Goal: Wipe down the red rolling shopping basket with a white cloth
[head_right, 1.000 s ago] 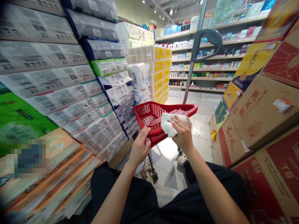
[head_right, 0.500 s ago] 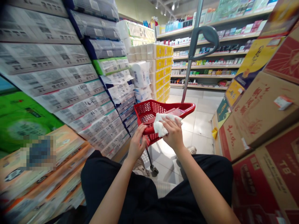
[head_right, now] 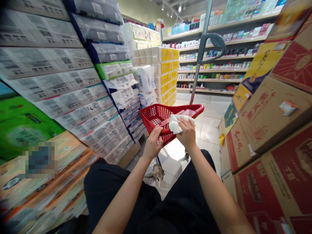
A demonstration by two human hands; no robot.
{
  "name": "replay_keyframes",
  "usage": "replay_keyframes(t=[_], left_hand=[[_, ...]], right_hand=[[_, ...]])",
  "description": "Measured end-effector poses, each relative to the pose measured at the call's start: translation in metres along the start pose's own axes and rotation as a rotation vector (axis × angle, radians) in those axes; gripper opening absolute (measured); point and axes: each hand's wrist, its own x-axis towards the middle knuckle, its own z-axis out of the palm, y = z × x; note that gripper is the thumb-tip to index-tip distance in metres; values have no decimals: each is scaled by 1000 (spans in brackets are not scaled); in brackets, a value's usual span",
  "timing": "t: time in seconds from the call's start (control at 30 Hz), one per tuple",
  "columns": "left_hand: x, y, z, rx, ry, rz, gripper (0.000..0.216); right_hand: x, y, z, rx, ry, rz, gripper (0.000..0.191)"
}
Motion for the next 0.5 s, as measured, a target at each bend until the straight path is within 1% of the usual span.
replay_keyframes(t=[0.13,0.27,0.4,0.5], left_hand=[[8,3,16,29,15,5,49],[14,3,25,38,8,18,49],[15,2,27,28,18,21,50],[11,0,21,19,32,21,48]], right_hand=[[2,16,0,-2,14,-2,40],[3,25,1,1,23,29,42],[3,27,2,23,24,29,42],[1,19,4,40,21,17,44]])
